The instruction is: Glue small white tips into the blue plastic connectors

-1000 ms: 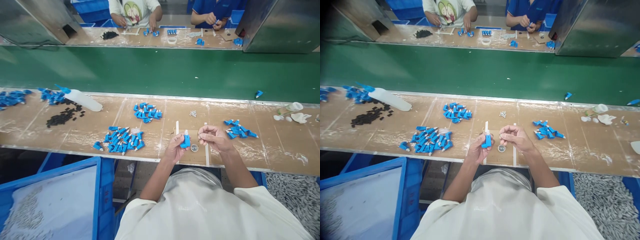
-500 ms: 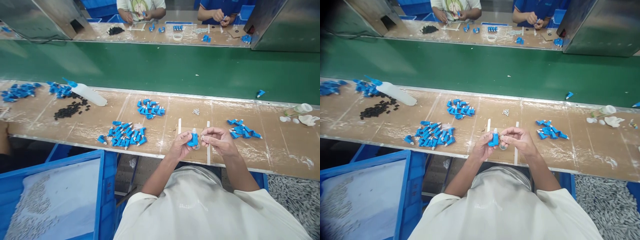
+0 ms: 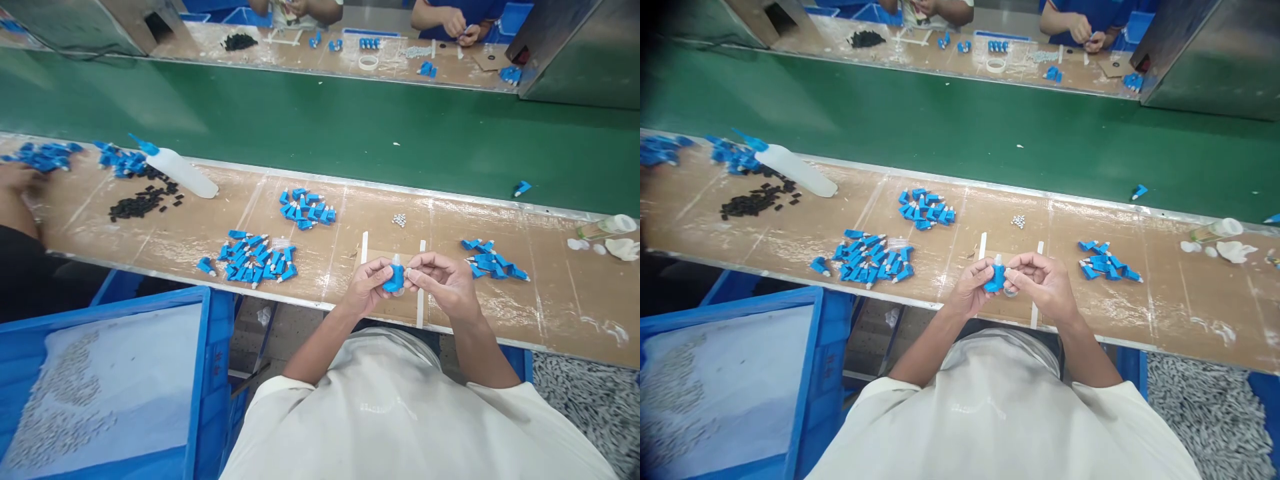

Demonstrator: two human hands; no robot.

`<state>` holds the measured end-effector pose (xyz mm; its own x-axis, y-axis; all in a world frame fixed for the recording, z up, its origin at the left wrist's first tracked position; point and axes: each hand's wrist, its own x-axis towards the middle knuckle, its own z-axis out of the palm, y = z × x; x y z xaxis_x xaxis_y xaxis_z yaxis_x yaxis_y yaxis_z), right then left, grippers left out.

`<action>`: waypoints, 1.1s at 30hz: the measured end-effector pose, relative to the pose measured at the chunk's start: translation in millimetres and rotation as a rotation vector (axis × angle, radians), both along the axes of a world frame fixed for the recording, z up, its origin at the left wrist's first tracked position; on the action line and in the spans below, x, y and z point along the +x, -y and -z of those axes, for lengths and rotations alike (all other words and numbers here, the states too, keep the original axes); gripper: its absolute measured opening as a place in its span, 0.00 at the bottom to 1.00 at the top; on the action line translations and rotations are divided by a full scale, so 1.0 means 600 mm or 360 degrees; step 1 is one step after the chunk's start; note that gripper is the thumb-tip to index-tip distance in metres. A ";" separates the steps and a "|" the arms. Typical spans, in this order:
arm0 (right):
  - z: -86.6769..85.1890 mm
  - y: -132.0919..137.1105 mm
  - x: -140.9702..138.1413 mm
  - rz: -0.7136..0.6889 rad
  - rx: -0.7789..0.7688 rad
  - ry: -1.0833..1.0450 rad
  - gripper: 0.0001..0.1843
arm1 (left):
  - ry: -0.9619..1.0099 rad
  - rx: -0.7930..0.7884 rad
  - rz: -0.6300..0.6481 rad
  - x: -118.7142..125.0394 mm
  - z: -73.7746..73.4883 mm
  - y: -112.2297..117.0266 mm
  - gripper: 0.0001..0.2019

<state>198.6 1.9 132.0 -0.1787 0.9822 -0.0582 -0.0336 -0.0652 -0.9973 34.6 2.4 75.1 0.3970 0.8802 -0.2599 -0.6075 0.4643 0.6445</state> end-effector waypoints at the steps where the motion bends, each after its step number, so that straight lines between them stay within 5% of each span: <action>1: 0.000 0.000 -0.001 -0.0003 0.0002 0.0005 0.19 | -0.0016 -0.0002 -0.0004 -0.001 0.000 0.000 0.28; 20: 0.002 -0.005 -0.019 0.0003 0.0045 0.0174 0.20 | -0.0060 0.0126 -0.0056 -0.010 0.013 -0.002 0.26; 33: 0.020 -0.018 -0.021 0.0104 -0.0037 0.0227 0.21 | -0.0484 0.0588 -0.0376 -0.014 0.030 -0.011 0.22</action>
<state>186.0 12.5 120.1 -0.1025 0.9895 -0.1014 0.1032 -0.0908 -0.9905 26.1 9.1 57.2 0.1317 0.9912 0.0118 -0.4287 0.0462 0.9023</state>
